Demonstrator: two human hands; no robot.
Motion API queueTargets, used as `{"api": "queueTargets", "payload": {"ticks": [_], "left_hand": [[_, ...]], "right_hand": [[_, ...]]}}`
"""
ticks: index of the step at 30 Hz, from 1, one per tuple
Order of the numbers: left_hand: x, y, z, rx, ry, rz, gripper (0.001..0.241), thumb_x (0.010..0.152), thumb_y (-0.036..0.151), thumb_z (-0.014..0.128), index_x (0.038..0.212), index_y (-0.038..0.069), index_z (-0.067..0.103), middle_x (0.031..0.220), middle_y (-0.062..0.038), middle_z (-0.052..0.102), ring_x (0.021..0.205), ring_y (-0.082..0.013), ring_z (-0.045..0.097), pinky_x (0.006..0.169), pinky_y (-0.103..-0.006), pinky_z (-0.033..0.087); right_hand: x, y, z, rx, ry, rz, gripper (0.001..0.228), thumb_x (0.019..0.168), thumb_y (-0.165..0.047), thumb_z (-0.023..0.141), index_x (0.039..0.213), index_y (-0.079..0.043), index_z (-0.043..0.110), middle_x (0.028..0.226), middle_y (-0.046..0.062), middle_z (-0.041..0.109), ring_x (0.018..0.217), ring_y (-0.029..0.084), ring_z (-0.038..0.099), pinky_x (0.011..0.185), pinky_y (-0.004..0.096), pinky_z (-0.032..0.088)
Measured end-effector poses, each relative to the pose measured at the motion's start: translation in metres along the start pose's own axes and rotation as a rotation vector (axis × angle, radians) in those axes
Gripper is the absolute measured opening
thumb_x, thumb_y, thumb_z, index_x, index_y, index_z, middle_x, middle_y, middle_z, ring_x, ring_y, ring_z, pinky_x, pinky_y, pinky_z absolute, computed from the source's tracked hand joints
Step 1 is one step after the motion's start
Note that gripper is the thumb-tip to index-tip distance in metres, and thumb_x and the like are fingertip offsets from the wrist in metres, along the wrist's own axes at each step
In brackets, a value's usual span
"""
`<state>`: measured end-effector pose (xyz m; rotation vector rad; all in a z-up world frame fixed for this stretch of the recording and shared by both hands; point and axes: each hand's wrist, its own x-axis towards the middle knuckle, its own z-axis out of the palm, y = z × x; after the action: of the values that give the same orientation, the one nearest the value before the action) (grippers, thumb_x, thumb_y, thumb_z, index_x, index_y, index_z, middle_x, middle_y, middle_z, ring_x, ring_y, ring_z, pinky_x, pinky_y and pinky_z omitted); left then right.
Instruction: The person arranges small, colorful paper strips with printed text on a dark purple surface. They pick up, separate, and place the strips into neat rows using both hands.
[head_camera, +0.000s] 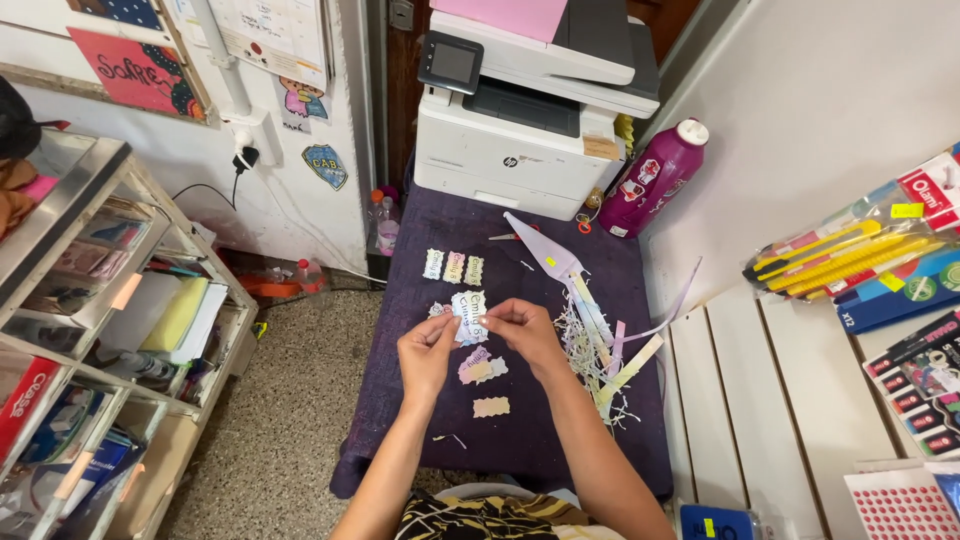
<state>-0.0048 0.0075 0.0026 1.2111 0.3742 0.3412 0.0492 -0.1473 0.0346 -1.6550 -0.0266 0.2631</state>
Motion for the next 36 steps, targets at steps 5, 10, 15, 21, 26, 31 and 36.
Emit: {"api": "queueTargets", "payload": {"ticks": [5,10,15,21,26,31,36], "left_hand": [[-0.004,0.001,0.000,0.001,-0.004,-0.005,0.024,0.089,0.011,0.080,0.109,-0.001,0.078,0.097,-0.020,0.078,0.082,-0.0118,0.069,0.072,-0.0283,0.064],[-0.004,-0.002,-0.003,0.016,0.001,-0.021,0.023,0.088,0.010,0.080,0.109,0.000,0.079,0.095,-0.019,0.079,0.082,-0.0099,0.066,0.072,-0.0257,0.063],[-0.005,-0.003,-0.007,0.008,0.032,-0.018,0.024,0.088,0.012,0.082,0.108,0.001,0.079,0.094,-0.018,0.079,0.081,-0.0097,0.067,0.071,-0.0260,0.063],[-0.007,-0.002,-0.008,0.014,0.037,-0.021,0.024,0.088,0.010,0.081,0.109,0.000,0.079,0.094,-0.019,0.078,0.082,-0.0104,0.067,0.071,-0.0260,0.063],[-0.010,0.005,-0.009,0.012,0.042,-0.015,0.023,0.088,0.011,0.080,0.108,0.001,0.079,0.094,-0.019,0.078,0.082,-0.0103,0.068,0.071,-0.0260,0.063],[-0.009,0.002,-0.011,0.014,0.050,-0.004,0.022,0.088,0.011,0.080,0.108,0.001,0.080,0.095,-0.020,0.078,0.083,-0.0111,0.069,0.071,-0.0269,0.064],[-0.008,0.001,-0.011,0.021,0.054,-0.009,0.024,0.087,0.011,0.082,0.108,0.001,0.080,0.096,-0.022,0.078,0.084,-0.0124,0.069,0.072,-0.0287,0.064]], "right_hand": [[0.003,0.005,0.009,-0.093,0.005,-0.054,0.019,0.076,-0.012,0.088,0.088,-0.002,0.077,0.071,0.007,0.068,0.061,0.006,0.054,0.050,0.018,0.041],[0.007,0.004,0.011,-0.192,-0.032,-0.109,0.016,0.075,-0.010,0.087,0.085,-0.003,0.077,0.068,0.008,0.069,0.062,0.009,0.056,0.054,0.020,0.042],[0.037,0.011,-0.009,-0.390,0.083,-0.090,0.020,0.081,-0.028,0.085,0.088,-0.011,0.078,0.075,0.006,0.075,0.069,0.013,0.064,0.063,0.024,0.047],[0.093,0.093,-0.036,-0.882,0.101,-0.106,0.020,0.080,-0.022,0.082,0.099,-0.017,0.076,0.093,0.004,0.076,0.088,0.024,0.075,0.079,0.036,0.057],[0.102,0.131,-0.040,-0.975,0.068,-0.069,0.039,0.079,-0.027,0.085,0.113,-0.016,0.069,0.113,0.008,0.065,0.111,0.031,0.069,0.095,0.041,0.055],[0.093,0.133,-0.034,-0.942,0.017,-0.049,0.043,0.081,-0.020,0.084,0.120,-0.011,0.067,0.114,0.011,0.061,0.114,0.034,0.067,0.097,0.042,0.053],[0.091,0.135,-0.037,-0.935,0.027,-0.089,0.024,0.082,-0.023,0.081,0.098,-0.012,0.067,0.101,0.010,0.061,0.106,0.034,0.069,0.093,0.041,0.054]]}}
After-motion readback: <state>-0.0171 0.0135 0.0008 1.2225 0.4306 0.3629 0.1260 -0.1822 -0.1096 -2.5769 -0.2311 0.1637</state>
